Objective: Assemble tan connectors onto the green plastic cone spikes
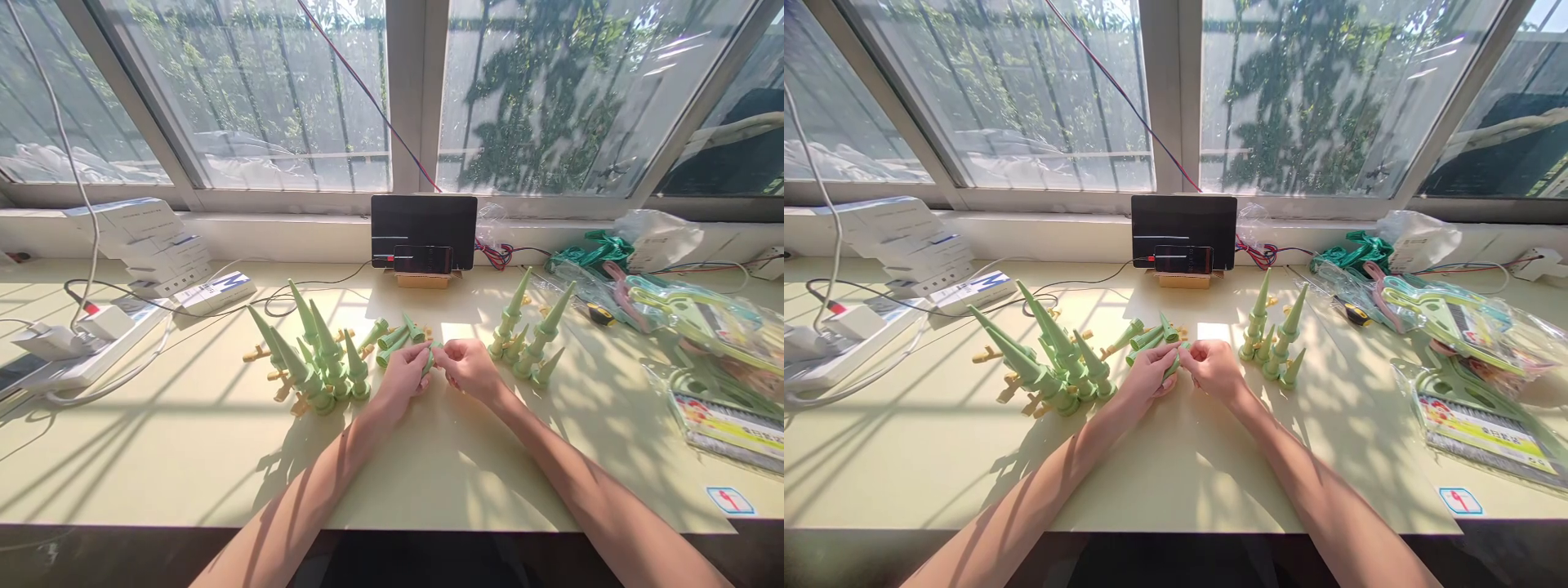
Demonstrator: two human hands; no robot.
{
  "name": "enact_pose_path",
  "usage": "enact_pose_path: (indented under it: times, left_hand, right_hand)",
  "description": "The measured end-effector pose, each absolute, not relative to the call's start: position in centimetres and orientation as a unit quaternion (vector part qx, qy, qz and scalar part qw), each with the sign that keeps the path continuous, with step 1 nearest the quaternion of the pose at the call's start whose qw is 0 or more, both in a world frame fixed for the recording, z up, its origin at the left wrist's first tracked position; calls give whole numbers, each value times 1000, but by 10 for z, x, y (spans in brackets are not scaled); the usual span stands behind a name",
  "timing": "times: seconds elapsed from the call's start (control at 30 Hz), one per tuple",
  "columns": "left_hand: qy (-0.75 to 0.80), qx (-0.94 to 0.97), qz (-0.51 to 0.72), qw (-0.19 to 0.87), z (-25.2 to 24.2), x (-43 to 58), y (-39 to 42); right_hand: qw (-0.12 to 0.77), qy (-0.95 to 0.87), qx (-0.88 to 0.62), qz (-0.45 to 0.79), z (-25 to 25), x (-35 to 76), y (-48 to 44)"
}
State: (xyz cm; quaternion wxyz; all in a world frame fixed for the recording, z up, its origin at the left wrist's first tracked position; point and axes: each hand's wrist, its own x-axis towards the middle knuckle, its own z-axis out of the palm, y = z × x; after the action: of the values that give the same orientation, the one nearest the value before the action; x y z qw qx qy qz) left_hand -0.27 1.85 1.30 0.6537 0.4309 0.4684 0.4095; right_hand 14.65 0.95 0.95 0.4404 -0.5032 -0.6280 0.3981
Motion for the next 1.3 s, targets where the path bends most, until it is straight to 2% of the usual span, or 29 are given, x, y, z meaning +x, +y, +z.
enact_pose_path:
  times: [0.77,1.0,1.3]
  left_hand:
    - [469,440,411,647,8,-5,20]
    - [492,485,421,588,11,-3,16]
    - [502,546,443,503,18,-1,13]
  right_hand:
    - [428,-640,-512,380,12,147,9]
    - [417,-674,-524,313,13,147,12]
    - [409,-679,-535,294,10,149,14]
